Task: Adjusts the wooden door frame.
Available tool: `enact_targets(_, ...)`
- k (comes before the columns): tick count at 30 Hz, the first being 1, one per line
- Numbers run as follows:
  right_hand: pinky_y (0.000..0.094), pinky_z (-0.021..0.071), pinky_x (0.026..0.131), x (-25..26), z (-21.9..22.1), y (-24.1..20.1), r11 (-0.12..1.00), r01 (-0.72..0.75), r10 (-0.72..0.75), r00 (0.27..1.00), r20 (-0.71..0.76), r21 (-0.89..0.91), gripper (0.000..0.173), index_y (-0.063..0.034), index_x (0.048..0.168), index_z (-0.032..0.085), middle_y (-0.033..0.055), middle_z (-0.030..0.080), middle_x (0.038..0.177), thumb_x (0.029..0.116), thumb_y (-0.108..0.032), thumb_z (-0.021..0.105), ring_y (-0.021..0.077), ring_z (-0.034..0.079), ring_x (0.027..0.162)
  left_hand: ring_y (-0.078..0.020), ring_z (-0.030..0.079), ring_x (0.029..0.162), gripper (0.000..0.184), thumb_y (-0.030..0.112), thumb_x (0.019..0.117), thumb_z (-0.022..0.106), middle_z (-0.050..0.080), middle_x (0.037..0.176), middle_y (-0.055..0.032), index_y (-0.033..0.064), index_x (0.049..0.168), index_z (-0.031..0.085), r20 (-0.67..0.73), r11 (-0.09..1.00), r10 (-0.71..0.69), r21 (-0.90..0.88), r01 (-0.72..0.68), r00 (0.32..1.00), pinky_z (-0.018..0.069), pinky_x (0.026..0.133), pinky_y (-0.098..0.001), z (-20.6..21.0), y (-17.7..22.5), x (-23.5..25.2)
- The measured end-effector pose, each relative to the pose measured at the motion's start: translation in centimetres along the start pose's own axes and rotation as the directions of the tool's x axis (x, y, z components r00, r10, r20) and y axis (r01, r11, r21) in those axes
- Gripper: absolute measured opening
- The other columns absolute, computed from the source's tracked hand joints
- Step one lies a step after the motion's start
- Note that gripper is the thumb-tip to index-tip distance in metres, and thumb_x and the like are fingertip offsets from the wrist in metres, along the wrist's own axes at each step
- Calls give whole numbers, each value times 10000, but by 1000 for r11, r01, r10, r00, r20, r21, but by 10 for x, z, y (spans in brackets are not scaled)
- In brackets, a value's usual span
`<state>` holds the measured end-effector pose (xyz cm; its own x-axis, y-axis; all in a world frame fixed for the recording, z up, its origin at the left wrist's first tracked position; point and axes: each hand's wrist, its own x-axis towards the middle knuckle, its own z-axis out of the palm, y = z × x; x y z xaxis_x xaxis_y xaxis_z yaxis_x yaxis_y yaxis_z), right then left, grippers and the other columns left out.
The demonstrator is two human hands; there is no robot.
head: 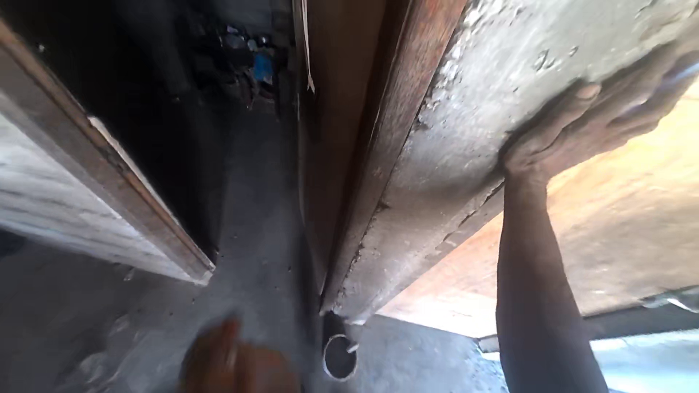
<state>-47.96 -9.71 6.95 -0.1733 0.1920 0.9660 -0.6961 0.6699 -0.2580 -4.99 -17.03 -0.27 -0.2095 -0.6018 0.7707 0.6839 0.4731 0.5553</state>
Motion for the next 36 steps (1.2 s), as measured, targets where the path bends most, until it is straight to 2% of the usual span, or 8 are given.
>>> enact_targets(2,545,292,1171,-1,-1,0,999,23,-22,999,-25,33,791,-32,1582,383,307,318,1614,1060,-606,228,459,363,1455,-18,513,1327,403,459,1082,424,582,1416,130,253,1400,560,58,881,208,422,-212,976,421,1114,-262,-3,-87,25)
enact_targets(4,531,299,1165,0,-1,0,999,27,-25,998,-51,42,776,-42,1572,407,304,334,1607,1061,-600,233,452,378,1445,-136,486,1388,506,524,1094,329,523,1482,24,178,1438,465,-58,873,284,429,-233,957,440,1138,-374,19,-174,60)
enact_targets(10,521,247,1213,-5,-2,5,998,-30,29,999,23,52,739,-114,1620,324,204,216,1686,1062,-591,236,385,272,1522,-288,286,1511,671,403,1092,250,242,1645,-239,-29,1603,189,-402,928,-232,181,325,886,272,1230,-414,51,-312,91)
enact_targets(14,538,262,1196,-3,3,6,999,-27,27,999,-21,22,785,-118,1607,355,205,265,1670,1040,-631,178,380,300,1511,-277,466,1406,679,419,1111,212,461,1498,-294,-117,1497,368,-325,845,-418,203,494,848,363,1185,-389,105,-296,74)
enact_targets(20,539,265,1188,-3,3,0,1000,-26,26,999,-36,1,799,-105,1603,359,219,295,1655,1038,-634,162,394,321,1500,-245,434,1419,602,347,1124,220,411,1542,-264,-82,1534,317,-366,856,-485,-10,518,794,354,1184,-387,105,-302,89)
enact_targets(25,541,284,1173,-5,1,0,1000,-8,9,998,-56,20,796,-94,1590,384,229,322,1639,1043,-629,165,408,344,1481,-234,196,1568,834,596,1058,201,160,1698,-192,-3,1632,121,-211,923,-345,102,372,914,201,1274,-405,96,-311,101)
enact_targets(31,567,279,1163,-4,0,-4,999,-42,42,998,-42,7,839,-79,1587,386,244,316,1639,1023,-657,157,441,350,1469,-213,397,1462,615,370,1125,243,371,1591,-237,-54,1570,278,-240,860,-489,27,510,838,323,1206,-348,113,-289,111)
enact_targets(36,553,294,1167,-3,0,-2,999,-13,15,998,-63,33,820,-72,1569,421,273,344,1613,1032,-640,172,442,367,1461,-188,282,1530,804,546,1074,248,251,1654,-228,-63,1596,190,-144,937,-329,73,341,933,247,1248,-318,106,-286,113)
